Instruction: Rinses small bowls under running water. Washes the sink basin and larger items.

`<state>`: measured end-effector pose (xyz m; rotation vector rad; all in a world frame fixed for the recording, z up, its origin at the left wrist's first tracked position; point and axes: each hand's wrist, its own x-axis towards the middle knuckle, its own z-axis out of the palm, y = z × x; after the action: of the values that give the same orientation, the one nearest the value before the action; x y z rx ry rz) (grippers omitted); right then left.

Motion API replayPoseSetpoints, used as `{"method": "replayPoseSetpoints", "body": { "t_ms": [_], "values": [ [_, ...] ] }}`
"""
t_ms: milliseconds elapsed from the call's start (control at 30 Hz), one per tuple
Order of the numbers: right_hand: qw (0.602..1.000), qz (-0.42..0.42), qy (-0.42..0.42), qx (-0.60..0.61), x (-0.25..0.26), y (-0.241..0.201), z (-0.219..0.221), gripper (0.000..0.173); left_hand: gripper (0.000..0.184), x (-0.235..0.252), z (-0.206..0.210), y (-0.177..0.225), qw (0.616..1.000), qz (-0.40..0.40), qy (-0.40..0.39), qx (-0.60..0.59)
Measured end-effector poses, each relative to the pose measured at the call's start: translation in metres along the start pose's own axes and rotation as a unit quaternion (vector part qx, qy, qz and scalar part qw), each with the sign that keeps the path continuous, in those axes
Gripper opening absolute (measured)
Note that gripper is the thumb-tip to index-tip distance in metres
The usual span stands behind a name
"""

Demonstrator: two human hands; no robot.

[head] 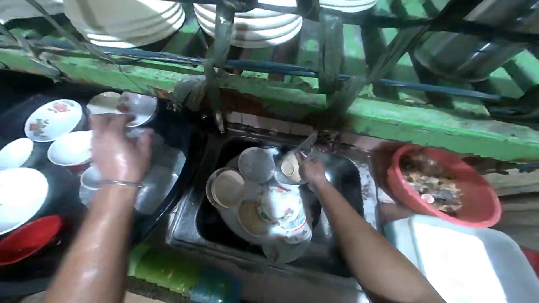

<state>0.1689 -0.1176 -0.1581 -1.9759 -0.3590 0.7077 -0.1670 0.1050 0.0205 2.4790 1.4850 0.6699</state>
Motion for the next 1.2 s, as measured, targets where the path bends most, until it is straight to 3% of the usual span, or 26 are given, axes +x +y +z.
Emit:
{"method": "replayPoseSetpoints", "body": {
  "t_ms": [67, 133, 233, 333, 367, 400, 467, 533, 600, 667, 767, 833, 900, 1033, 1100, 1200],
  "values": [
    [0.997, -0.011, 0.026, 0.071, -0.004, -0.014, 0.003, 0.040, 0.035, -0.030, 0.029, 0.041, 0.992, 0.071, 0.006, -0.108],
    [0.983, 0.029, 0.037, 0.177, -0.013, -0.031, 0.005, 0.037, 0.041, -0.057, 0.081, 0.093, 0.958, 0.029, -0.092, -0.268],
    [0.928, 0.081, 0.027, 0.363, -0.018, -0.042, 0.009, 0.028, 0.082, -0.073, 0.170, 0.147, 0.833, -0.110, -0.291, -0.458],
    [0.897, 0.097, 0.025, 0.430, -0.013, -0.032, 0.008, 0.033, 0.059, -0.074, 0.222, 0.190, 0.704, -0.177, -0.330, -0.603],
    [0.914, 0.093, 0.055, 0.391, -0.012, -0.025, 0.008, 0.031, 0.055, -0.073, 0.226, 0.201, 0.677, -0.166, -0.331, -0.636],
    [0.939, 0.082, 0.083, 0.322, -0.010, -0.014, 0.009, 0.029, 0.053, -0.071, 0.226, 0.209, 0.677, -0.150, -0.328, -0.642],
    [0.986, 0.048, 0.079, 0.141, -0.008, 0.009, 0.010, 0.031, 0.045, -0.062, 0.223, 0.219, 0.733, -0.092, -0.325, -0.590],
    [0.997, 0.022, -0.003, -0.078, -0.010, 0.031, 0.014, 0.036, 0.036, -0.049, 0.213, 0.217, 0.793, 0.003, -0.327, -0.514],
    [0.956, -0.014, -0.109, -0.271, -0.022, 0.043, 0.026, 0.054, 0.041, -0.039, 0.184, 0.208, 0.859, 0.098, -0.305, -0.400],
    [0.904, -0.044, -0.157, -0.396, -0.032, 0.057, 0.043, 0.069, 0.048, -0.033, 0.138, 0.195, 0.901, 0.140, -0.295, -0.287],
    [0.883, -0.059, -0.138, -0.444, -0.032, 0.059, 0.055, 0.040, 0.040, -0.028, 0.076, 0.161, 0.953, 0.160, -0.174, -0.192],
    [0.892, -0.037, -0.135, -0.430, -0.025, 0.045, 0.050, 0.033, 0.039, -0.019, 0.048, 0.118, 0.973, 0.166, -0.088, -0.136],
    [0.930, 0.000, -0.112, -0.350, -0.015, 0.029, 0.035, 0.036, 0.038, -0.006, 0.023, 0.071, 0.983, 0.164, -0.021, -0.079],
    [0.998, 0.042, -0.006, -0.046, -0.001, 0.008, 0.009, 0.034, 0.051, 0.012, 0.000, -0.004, 0.998, 0.040, -0.008, 0.052],
    [0.995, 0.043, 0.035, 0.084, 0.002, -0.002, 0.004, 0.030, 0.039, 0.007, 0.005, -0.006, 0.999, 0.032, 0.010, 0.029],
    [0.966, 0.070, 0.066, 0.238, 0.003, -0.014, 0.005, 0.032, 0.033, -0.028, 0.044, 0.049, 0.992, 0.074, -0.002, -0.100]
  ]
}}
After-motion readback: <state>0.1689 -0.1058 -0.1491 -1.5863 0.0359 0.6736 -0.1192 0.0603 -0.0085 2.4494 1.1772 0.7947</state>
